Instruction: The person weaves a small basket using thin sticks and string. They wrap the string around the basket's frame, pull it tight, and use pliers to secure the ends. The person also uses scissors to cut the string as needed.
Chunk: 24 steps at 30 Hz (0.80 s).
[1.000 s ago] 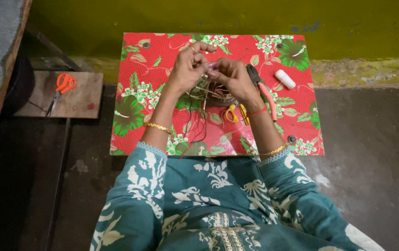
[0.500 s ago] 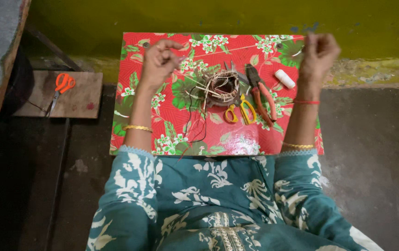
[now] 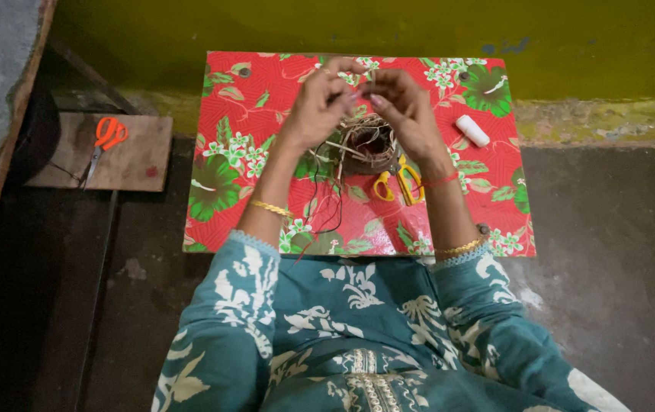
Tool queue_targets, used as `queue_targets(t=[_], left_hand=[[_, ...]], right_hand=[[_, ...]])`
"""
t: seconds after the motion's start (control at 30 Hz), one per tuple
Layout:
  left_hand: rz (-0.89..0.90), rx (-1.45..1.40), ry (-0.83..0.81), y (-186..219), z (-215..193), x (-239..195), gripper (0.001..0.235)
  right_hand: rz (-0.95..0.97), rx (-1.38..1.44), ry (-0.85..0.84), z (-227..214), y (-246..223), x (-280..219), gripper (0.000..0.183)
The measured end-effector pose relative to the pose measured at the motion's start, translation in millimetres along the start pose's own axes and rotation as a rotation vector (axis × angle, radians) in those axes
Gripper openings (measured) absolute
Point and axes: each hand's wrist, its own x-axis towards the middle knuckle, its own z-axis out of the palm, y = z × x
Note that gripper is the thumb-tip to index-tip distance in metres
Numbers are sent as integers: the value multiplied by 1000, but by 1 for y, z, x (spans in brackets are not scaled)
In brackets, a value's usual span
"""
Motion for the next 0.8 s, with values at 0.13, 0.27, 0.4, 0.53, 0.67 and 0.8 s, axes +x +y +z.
queue_targets(t=[0.13, 0.27, 0.4, 0.53, 0.67, 0.8], left_hand=[[70, 47, 38, 18, 16, 7, 39], [71, 26, 170, -5, 9, 8, 44], [99, 48, 320, -76, -19, -5, 31], [-294, 248, 452, -145, -35, -36, 14], [-215, 439, 542, -168, -24, -65, 12], [-212, 642, 540, -154, -13, -69, 12]], right_hand=[[68, 25, -38, 8, -11, -2, 7], [-11, -168, 243, -57, -10, -3, 9], [-319, -357, 778, -150, -28, -8, 22], [-370, -493, 794, -168, -20, -15, 13], [-195, -546, 380, -114, 12, -13, 7], [1, -707, 112, -75, 17, -8, 24]])
